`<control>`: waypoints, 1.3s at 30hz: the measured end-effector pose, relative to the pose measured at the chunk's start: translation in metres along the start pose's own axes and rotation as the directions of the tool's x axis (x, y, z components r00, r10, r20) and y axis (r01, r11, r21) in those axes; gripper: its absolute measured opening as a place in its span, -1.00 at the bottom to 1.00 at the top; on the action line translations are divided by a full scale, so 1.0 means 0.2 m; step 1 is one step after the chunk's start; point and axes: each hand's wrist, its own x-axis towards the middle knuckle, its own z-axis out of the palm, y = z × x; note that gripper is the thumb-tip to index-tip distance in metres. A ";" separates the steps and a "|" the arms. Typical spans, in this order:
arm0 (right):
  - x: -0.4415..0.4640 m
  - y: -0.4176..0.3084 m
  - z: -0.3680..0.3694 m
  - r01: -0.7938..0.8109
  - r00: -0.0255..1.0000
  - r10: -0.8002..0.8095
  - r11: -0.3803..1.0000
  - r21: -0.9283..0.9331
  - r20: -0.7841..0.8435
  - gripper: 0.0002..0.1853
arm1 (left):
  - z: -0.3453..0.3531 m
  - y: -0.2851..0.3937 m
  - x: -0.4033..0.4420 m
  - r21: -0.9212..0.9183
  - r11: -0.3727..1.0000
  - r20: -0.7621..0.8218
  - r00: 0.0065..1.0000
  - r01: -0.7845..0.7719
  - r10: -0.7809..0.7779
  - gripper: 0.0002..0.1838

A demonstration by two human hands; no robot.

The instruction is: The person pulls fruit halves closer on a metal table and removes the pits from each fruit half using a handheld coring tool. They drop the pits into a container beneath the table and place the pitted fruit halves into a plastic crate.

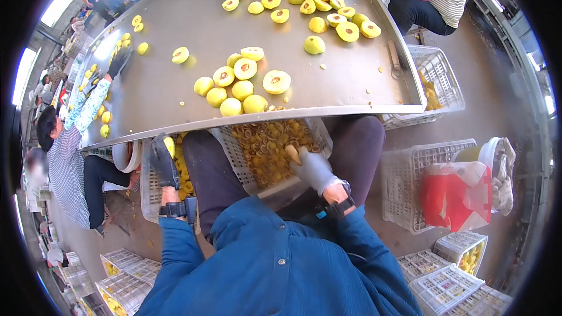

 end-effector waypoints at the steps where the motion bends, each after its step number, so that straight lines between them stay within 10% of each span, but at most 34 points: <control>1: -0.01 0.00 0.01 0.011 0.999 -0.010 1.000 -0.025 0.038 -0.68 | -0.03 0.03 0.03 0.323 0.936 0.036 0.990 -0.139 0.134 -0.57; 9: -0.03 -0.03 0.05 0.057 0.994 -0.061 0.997 0.042 0.094 -0.67 | 0.68 0.33 0.37 0.331 0.586 0.526 0.660 -0.739 0.536 -0.36; 12: -0.06 -0.03 0.04 0.067 0.994 -0.070 0.997 0.047 0.079 -0.69 | 0.92 0.35 0.47 0.521 0.450 0.738 0.648 -0.725 0.190 -0.16; 15: -0.04 -0.06 -0.01 0.060 0.996 -0.067 0.993 0.099 0.065 -0.69 | 0.96 0.32 0.55 0.441 0.652 0.796 0.604 -0.617 0.033 -0.18; 25: 0.23 -0.60 -0.25 0.093 0.990 0.048 0.512 0.854 -0.136 -0.52 | 0.49 0.82 0.15 -0.340 0.701 0.826 0.157 -0.626 0.541 -0.20; 29: 0.12 -0.68 -0.21 -0.082 0.995 0.063 0.151 0.985 0.073 -0.53 | 0.41 0.84 -0.13 -0.436 0.891 0.739 0.614 0.124 0.277 -0.22; 34: -0.04 -0.68 -0.21 0.208 0.953 -0.102 0.903 0.376 -0.284 -0.70 | 0.49 0.82 -0.35 -0.468 0.881 0.497 0.846 0.075 0.192 -0.51; 37: -0.07 -0.61 -0.14 0.342 0.843 -0.382 0.924 -0.172 -0.378 -0.75 | 0.50 0.80 -0.39 -0.532 0.834 0.486 0.859 0.143 0.162 -0.52; 39: -0.07 -0.61 -0.12 0.332 0.864 -0.330 0.941 -0.062 -0.381 -0.72 | 0.50 0.83 -0.41 -0.580 0.788 0.497 0.856 0.207 0.141 -0.55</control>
